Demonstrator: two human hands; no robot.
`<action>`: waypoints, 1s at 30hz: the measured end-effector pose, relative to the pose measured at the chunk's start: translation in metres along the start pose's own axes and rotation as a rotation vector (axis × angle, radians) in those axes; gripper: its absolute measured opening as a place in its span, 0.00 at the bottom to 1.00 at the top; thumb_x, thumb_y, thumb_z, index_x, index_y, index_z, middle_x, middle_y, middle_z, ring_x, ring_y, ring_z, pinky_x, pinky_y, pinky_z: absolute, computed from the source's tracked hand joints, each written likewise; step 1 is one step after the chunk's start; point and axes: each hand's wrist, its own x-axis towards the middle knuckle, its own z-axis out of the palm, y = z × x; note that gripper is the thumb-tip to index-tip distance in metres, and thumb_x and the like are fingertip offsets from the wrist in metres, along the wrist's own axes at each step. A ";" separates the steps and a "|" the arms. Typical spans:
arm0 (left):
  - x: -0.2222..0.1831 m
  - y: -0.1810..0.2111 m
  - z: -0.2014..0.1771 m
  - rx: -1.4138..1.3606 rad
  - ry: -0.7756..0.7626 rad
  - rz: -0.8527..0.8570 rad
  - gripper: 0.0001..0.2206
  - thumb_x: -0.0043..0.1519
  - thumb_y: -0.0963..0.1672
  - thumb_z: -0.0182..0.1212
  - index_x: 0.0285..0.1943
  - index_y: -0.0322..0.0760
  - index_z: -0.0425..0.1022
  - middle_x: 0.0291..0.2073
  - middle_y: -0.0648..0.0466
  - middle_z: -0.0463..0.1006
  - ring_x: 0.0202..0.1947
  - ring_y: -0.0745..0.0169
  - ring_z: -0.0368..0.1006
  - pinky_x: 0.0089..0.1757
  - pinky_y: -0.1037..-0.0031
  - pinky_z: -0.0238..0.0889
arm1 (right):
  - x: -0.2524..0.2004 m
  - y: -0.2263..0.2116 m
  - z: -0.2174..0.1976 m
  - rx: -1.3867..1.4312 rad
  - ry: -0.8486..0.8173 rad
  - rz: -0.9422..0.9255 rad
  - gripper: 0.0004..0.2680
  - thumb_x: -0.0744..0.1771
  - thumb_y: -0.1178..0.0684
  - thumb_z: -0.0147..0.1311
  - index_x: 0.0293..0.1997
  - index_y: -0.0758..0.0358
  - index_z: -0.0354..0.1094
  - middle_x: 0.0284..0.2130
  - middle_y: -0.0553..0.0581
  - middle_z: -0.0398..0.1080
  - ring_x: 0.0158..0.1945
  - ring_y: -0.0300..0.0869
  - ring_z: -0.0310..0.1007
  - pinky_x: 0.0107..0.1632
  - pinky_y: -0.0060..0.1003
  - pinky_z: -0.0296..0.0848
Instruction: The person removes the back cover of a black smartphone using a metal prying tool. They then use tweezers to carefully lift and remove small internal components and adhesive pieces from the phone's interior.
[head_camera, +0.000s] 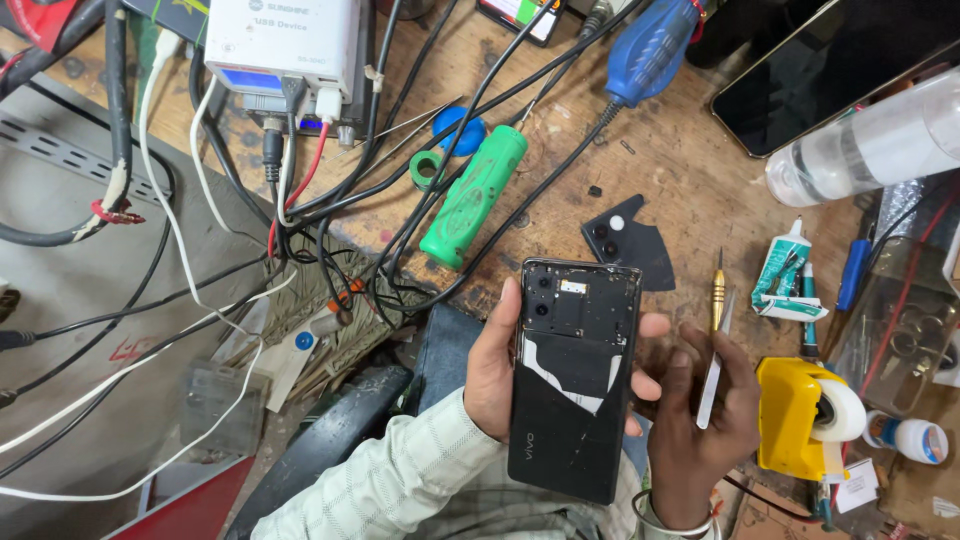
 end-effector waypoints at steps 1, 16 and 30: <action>0.000 -0.001 0.002 -0.021 0.000 -0.004 0.44 0.71 0.66 0.31 0.84 0.33 0.47 0.73 0.30 0.56 0.60 0.24 0.71 0.54 0.38 0.71 | -0.004 0.004 -0.001 0.019 0.023 0.015 0.11 0.75 0.60 0.52 0.64 0.73 0.59 0.52 0.65 0.74 0.49 0.39 0.77 0.52 0.32 0.77; -0.011 -0.010 0.015 -0.218 -0.050 -0.080 0.41 0.75 0.66 0.33 0.77 0.28 0.49 0.72 0.27 0.57 0.56 0.14 0.69 0.50 0.37 0.71 | -0.010 0.007 -0.004 0.056 0.025 0.028 0.15 0.77 0.50 0.46 0.68 0.72 0.56 0.51 0.66 0.73 0.46 0.39 0.76 0.46 0.29 0.75; -0.011 -0.010 0.009 -0.126 -0.040 -0.073 0.41 0.74 0.65 0.32 0.81 0.30 0.48 0.73 0.28 0.58 0.57 0.20 0.71 0.53 0.42 0.71 | -0.005 0.003 0.000 -0.044 0.006 -0.101 0.14 0.77 0.55 0.52 0.67 0.76 0.58 0.55 0.65 0.70 0.51 0.41 0.74 0.50 0.30 0.75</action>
